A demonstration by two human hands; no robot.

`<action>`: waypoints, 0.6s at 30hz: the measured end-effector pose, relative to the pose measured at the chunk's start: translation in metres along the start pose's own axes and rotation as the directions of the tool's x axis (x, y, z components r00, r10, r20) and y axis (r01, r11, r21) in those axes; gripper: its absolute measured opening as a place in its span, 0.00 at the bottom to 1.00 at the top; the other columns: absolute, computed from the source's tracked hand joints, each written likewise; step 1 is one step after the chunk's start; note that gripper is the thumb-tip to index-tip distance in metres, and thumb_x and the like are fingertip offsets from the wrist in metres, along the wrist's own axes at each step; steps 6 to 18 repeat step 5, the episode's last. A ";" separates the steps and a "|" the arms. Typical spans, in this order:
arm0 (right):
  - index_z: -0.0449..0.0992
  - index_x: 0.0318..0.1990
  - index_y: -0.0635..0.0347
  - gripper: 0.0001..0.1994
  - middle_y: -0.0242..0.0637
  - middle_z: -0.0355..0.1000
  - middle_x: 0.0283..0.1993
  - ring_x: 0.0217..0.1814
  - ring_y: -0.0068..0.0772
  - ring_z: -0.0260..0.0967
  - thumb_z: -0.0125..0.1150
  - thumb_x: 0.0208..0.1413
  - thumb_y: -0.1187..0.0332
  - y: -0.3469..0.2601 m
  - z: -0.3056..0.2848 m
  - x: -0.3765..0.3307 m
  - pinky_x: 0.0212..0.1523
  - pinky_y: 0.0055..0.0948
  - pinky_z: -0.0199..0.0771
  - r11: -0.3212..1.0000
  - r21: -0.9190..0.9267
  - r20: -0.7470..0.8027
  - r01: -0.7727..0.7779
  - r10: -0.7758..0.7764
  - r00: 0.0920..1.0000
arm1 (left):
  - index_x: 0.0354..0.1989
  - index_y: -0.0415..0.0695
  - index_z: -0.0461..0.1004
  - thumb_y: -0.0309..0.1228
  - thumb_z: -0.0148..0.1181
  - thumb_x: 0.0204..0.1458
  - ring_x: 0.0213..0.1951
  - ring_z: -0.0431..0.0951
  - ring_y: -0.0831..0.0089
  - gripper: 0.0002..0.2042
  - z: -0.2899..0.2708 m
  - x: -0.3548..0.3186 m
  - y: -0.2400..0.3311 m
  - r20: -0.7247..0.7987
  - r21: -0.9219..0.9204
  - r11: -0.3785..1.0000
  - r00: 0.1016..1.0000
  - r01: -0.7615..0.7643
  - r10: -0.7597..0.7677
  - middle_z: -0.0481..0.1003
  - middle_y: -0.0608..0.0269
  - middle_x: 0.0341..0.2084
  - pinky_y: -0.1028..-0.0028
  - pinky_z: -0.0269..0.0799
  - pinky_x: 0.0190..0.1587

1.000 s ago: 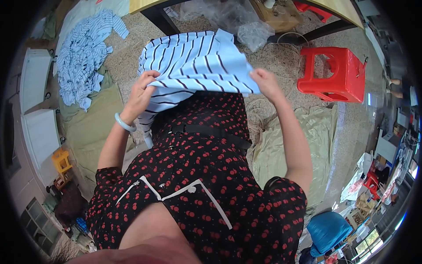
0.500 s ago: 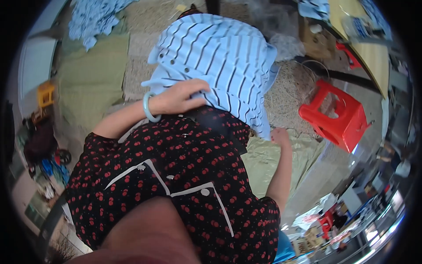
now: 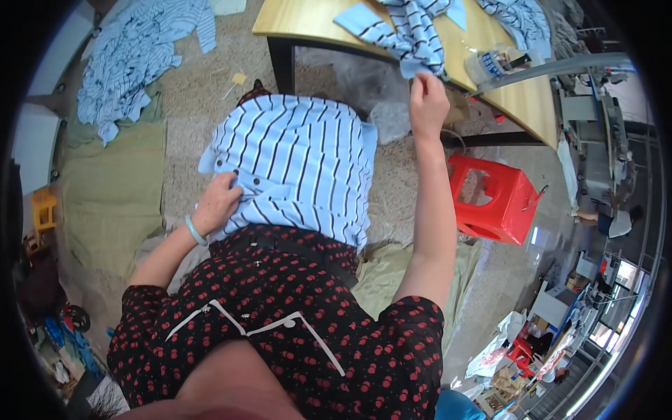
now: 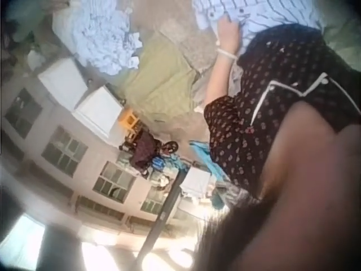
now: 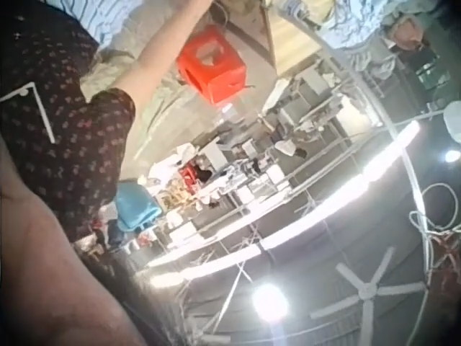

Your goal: Folding blue and white striped garments at a workbench.

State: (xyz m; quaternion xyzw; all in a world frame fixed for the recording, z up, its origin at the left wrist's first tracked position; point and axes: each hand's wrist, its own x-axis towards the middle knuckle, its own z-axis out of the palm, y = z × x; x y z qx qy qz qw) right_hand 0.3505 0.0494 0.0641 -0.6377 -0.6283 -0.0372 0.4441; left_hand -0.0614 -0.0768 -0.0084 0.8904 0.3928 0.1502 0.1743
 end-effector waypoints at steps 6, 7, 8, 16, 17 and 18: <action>0.73 0.36 0.60 0.08 0.40 0.71 0.33 0.34 0.33 0.69 0.50 0.49 0.73 0.025 -0.002 0.070 0.36 0.28 0.67 0.975 -0.204 -0.137 -0.089 0.062 0.989 | 0.27 0.39 0.64 0.25 0.53 0.34 0.40 0.65 0.55 0.09 -0.029 0.001 -0.017 -0.037 -0.129 0.990 0.998 0.049 -0.054 0.65 0.51 0.35 0.62 0.61 0.44; 0.73 0.36 0.60 0.08 0.40 0.71 0.33 0.34 0.33 0.69 0.50 0.49 0.73 0.025 -0.002 0.070 0.36 0.28 0.67 0.975 -0.204 -0.137 -0.089 0.062 0.989 | 0.27 0.39 0.64 0.25 0.53 0.34 0.40 0.65 0.55 0.09 -0.029 0.001 -0.017 -0.037 -0.129 0.990 0.998 0.049 -0.054 0.65 0.51 0.35 0.62 0.61 0.44; 0.73 0.36 0.60 0.08 0.40 0.71 0.33 0.34 0.33 0.69 0.50 0.49 0.73 0.025 -0.002 0.070 0.36 0.28 0.67 0.975 -0.204 -0.137 -0.089 0.062 0.989 | 0.27 0.39 0.64 0.25 0.53 0.34 0.40 0.65 0.55 0.09 -0.029 0.001 -0.017 -0.037 -0.129 0.990 0.998 0.049 -0.054 0.65 0.51 0.35 0.62 0.61 0.44; 0.73 0.36 0.60 0.08 0.40 0.71 0.33 0.34 0.33 0.69 0.50 0.49 0.73 0.025 -0.002 0.070 0.36 0.28 0.67 0.975 -0.204 -0.137 -0.089 0.062 0.989 | 0.27 0.39 0.64 0.25 0.53 0.34 0.40 0.65 0.55 0.09 -0.029 0.001 -0.017 -0.037 -0.129 0.990 0.998 0.049 -0.054 0.65 0.51 0.35 0.62 0.61 0.44; 0.73 0.36 0.60 0.08 0.40 0.71 0.33 0.34 0.33 0.69 0.50 0.49 0.73 0.025 -0.002 0.070 0.36 0.28 0.67 0.975 -0.204 -0.137 -0.089 0.062 0.989 | 0.27 0.39 0.64 0.25 0.53 0.34 0.40 0.65 0.55 0.09 -0.029 0.001 -0.017 -0.037 -0.129 0.990 0.998 0.049 -0.054 0.65 0.51 0.35 0.62 0.61 0.44; 0.73 0.36 0.60 0.08 0.40 0.71 0.33 0.34 0.33 0.69 0.50 0.49 0.73 0.025 -0.002 0.070 0.36 0.28 0.67 0.975 -0.204 -0.137 -0.089 0.062 0.989 | 0.27 0.39 0.64 0.25 0.53 0.34 0.40 0.65 0.55 0.09 -0.029 0.001 -0.017 -0.037 -0.129 0.990 0.998 0.049 -0.054 0.65 0.51 0.35 0.62 0.61 0.44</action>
